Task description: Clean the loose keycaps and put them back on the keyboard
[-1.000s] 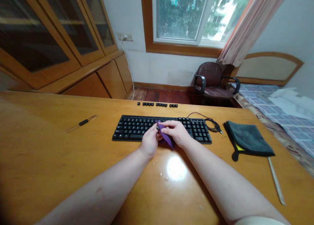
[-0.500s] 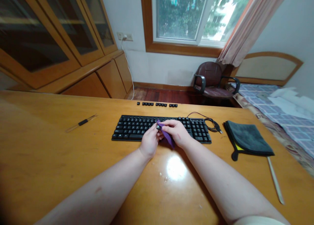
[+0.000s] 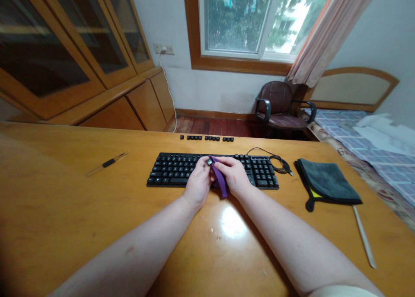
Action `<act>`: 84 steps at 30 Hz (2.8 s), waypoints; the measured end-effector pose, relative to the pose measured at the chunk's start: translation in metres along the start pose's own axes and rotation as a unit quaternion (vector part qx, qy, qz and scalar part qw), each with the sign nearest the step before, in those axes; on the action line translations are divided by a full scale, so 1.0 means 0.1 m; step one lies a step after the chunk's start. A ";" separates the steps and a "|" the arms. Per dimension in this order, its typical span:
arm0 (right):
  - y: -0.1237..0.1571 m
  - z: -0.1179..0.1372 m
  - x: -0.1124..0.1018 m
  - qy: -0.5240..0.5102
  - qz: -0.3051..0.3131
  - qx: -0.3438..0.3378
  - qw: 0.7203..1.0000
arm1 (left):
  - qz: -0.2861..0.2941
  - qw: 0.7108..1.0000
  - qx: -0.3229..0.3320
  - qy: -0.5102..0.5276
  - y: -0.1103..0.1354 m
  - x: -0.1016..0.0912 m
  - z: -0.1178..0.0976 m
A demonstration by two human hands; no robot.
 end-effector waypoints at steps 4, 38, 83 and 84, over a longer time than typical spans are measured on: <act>0.01 0.00 -0.01 0.034 -0.027 -0.010 0.999 | 0.010 1.000 -0.001 -0.024 0.02 0.01 0.03; 0.02 0.05 0.00 0.033 -0.042 -0.020 0.998 | -0.030 0.959 0.122 -0.253 0.05 0.00 -0.10; 0.09 0.66 0.04 0.379 0.147 -0.253 0.878 | 0.025 0.996 0.038 -0.078 0.09 0.04 -0.01; 0.09 0.66 0.05 0.382 0.151 -0.255 0.876 | 0.021 0.995 0.037 -0.087 0.09 0.03 0.00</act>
Point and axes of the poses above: each hand's wrist, its own y-axis away from the middle knuckle, its own x-axis out of the palm, z = x × y, the point moved 4 cm from there along -y, towards the middle knuckle
